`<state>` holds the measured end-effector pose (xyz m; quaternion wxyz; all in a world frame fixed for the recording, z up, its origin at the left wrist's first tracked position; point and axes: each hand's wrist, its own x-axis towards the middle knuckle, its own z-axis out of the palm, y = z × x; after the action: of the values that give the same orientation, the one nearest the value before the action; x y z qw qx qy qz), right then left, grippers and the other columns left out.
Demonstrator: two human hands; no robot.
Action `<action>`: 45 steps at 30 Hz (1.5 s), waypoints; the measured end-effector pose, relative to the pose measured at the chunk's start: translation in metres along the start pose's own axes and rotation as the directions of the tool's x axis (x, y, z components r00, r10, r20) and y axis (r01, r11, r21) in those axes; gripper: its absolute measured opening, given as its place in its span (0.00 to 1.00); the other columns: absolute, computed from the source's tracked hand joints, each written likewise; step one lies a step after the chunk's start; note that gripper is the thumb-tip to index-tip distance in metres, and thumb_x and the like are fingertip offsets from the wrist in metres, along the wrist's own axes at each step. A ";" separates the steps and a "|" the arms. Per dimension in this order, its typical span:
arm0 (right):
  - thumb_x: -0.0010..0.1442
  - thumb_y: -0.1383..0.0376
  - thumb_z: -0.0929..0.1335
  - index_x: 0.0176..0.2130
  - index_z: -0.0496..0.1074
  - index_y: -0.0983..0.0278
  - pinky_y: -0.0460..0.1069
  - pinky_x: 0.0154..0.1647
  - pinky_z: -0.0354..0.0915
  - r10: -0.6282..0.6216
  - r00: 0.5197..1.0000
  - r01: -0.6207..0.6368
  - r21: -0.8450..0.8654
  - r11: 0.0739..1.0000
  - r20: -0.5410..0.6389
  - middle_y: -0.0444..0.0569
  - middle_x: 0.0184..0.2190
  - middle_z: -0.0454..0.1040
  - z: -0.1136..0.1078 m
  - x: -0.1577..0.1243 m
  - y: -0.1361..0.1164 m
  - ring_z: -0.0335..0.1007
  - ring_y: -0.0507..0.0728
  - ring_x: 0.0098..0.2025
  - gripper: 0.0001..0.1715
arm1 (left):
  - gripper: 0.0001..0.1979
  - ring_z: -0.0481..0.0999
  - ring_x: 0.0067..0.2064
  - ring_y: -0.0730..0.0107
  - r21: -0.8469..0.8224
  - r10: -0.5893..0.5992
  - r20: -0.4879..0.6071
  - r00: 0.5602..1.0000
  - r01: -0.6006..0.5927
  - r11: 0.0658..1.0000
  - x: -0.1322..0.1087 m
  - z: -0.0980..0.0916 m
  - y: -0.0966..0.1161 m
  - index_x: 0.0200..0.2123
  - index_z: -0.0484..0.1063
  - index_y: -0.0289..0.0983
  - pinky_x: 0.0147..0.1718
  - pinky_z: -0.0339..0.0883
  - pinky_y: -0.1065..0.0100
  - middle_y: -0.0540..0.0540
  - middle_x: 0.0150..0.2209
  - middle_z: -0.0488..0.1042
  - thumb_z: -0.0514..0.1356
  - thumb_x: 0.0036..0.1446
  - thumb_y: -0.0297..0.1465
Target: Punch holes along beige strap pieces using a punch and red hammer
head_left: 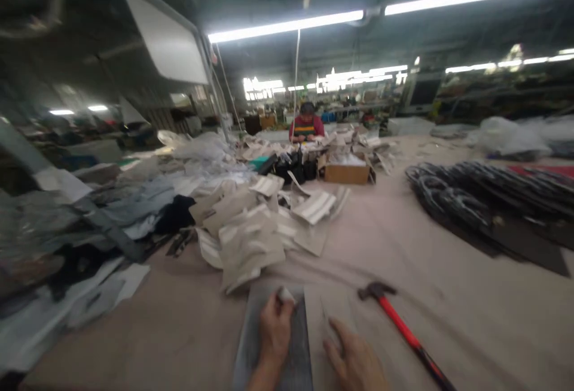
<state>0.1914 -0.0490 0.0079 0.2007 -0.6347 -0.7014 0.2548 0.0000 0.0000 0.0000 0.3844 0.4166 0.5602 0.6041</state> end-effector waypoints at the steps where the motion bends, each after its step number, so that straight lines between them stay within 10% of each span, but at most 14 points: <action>1: 0.64 0.57 0.64 0.60 0.71 0.59 0.60 0.55 0.70 0.020 0.999 -0.019 -0.003 1.000 0.032 0.56 0.51 0.78 0.002 -0.015 -0.002 0.75 0.67 0.52 0.27 | 0.23 0.79 0.35 0.55 0.001 -0.041 -0.037 0.998 0.041 0.999 -0.013 -0.003 -0.007 0.36 0.77 0.36 0.35 0.75 0.62 0.45 0.31 0.79 0.69 0.51 0.51; 19: 0.68 0.53 0.59 0.62 0.66 0.71 0.57 0.49 0.67 0.072 0.988 -0.081 0.059 0.995 0.139 0.62 0.45 0.79 0.003 -0.041 -0.020 0.77 0.67 0.48 0.33 | 0.17 0.80 0.37 0.63 -0.085 -0.082 0.403 0.911 0.126 0.988 -0.010 0.049 -0.023 0.38 0.76 0.36 0.40 0.72 0.68 0.44 0.36 0.82 0.70 0.50 0.40; 23: 0.69 0.51 0.57 0.59 0.68 0.69 0.55 0.45 0.68 0.035 0.999 -0.032 0.143 0.989 -0.014 0.58 0.44 0.78 -0.014 -0.043 0.003 0.75 0.63 0.43 0.32 | 0.13 0.80 0.38 0.64 -0.070 -0.062 0.400 0.915 0.098 0.993 -0.011 0.047 -0.031 0.38 0.77 0.36 0.40 0.71 0.69 0.45 0.37 0.82 0.68 0.54 0.39; 30: 0.68 0.55 0.59 0.51 0.72 0.68 0.55 0.40 0.66 0.160 0.934 -0.234 -0.211 0.949 -0.318 0.58 0.40 0.74 -0.058 -0.042 0.083 0.72 0.63 0.38 0.24 | 0.14 0.80 0.39 0.63 -0.009 -0.046 0.401 0.915 0.054 0.998 -0.012 0.048 -0.026 0.39 0.78 0.36 0.40 0.71 0.69 0.45 0.37 0.82 0.68 0.54 0.40; 45: 0.68 0.61 0.65 0.44 0.72 0.67 0.52 0.38 0.60 0.194 0.968 -0.251 -0.579 0.776 -0.160 0.55 0.37 0.71 -0.066 -0.040 0.131 0.69 0.63 0.40 0.12 | 0.11 0.79 0.38 0.63 0.021 -0.016 0.392 0.920 0.009 1.000 -0.014 0.049 -0.023 0.38 0.77 0.37 0.39 0.69 0.70 0.46 0.36 0.82 0.66 0.56 0.37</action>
<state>0.3390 -0.0734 -0.0182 -0.0080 -0.7548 -0.6557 0.0147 0.0507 0.0066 -0.0230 0.4888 0.5291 0.4802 0.5006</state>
